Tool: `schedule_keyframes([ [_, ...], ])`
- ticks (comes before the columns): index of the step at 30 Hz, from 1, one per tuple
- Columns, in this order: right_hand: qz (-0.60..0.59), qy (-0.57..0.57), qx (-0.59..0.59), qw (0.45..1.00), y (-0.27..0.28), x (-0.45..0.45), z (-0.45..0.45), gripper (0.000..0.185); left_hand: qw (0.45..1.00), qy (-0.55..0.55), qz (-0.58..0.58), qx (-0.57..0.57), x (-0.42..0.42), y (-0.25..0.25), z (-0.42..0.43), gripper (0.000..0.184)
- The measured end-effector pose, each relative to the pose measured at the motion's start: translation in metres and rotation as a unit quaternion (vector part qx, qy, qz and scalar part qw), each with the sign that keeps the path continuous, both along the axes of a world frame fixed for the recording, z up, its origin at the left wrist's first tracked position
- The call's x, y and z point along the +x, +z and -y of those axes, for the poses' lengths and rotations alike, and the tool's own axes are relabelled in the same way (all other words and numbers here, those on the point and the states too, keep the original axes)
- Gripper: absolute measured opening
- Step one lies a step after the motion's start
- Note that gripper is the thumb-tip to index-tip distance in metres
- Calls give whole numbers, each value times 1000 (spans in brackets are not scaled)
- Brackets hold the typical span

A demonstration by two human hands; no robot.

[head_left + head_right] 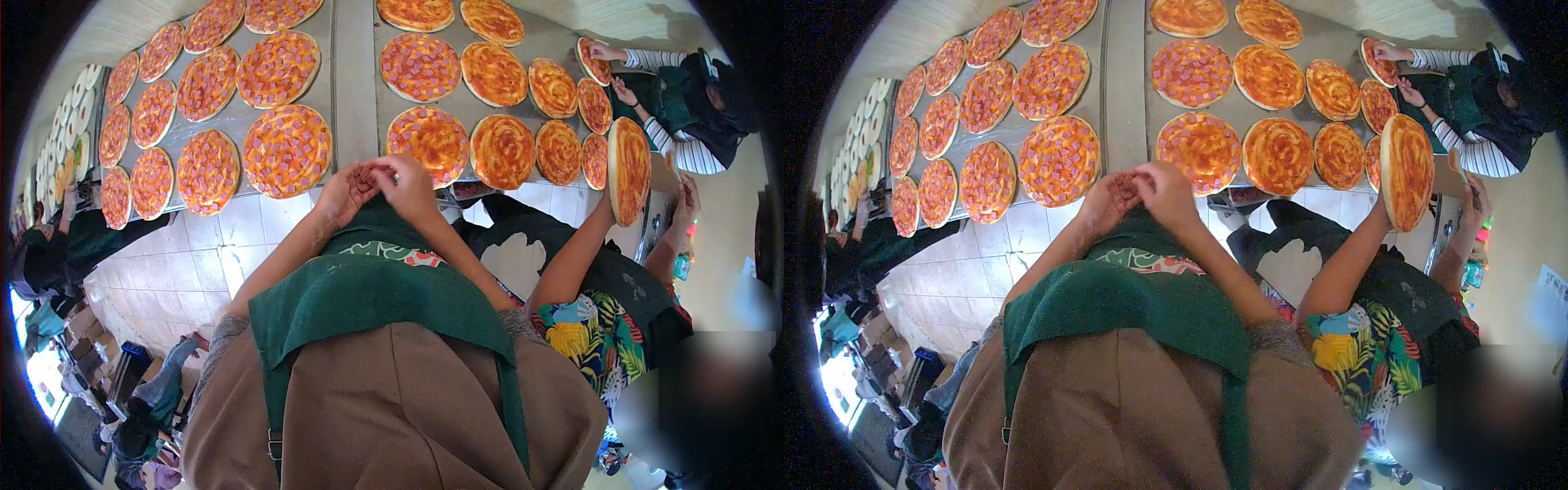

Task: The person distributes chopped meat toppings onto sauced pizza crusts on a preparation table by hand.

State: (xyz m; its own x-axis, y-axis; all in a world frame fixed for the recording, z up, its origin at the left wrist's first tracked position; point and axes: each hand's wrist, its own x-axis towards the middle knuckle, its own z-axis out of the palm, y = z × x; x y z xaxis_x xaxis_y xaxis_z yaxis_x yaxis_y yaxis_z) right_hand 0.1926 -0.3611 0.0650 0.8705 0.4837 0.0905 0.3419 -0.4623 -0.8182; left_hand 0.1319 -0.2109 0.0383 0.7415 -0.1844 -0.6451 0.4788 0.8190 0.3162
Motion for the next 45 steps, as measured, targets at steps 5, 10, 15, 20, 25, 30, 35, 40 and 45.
schedule_keyframes([
  [5, 60, 60, -35, 996, -2, -5, -14, 21, 1000, 13, 20, -7, -1, -9, 1, 37],
  [10, 61, 60, -90, 992, -3, 1, -14, 24, 1000, 13, -1, -13, 1, 3, 5, 38],
  [15, -245, 18, 94, 965, -10, 11, -7, 14, 1000, -4, -1, -8, -2, -8, 5, 39],
  [20, -528, -19, 287, 799, 0, 20, 5, 14, 1000, 2, 9, 18, 0, 8, 3, 39],
  [25, -615, 7, 388, 687, 2, 29, 25, 17, 1000, 30, -5, 3, 0, 4, -3, 39],
  [30, -573, 2, 416, 706, -6, 44, 52, 27, 999, 21, -29, 34, 1, 11, -5, 42],
  [35, -539, -62, 393, 743, -17, 63, 86, 28, 999, 27, -26, 31, -2, 9, -11, 41],
  [40, -503, -118, 238, 822, -53, 72, 112, 26, 999, 36, -20, 25, -5, -3, -17, 40],
  [45, -490, -106, 130, 855, -65, 61, 110, 20, 999, 37, -27, 25, -5, -3, -21, 38],
])
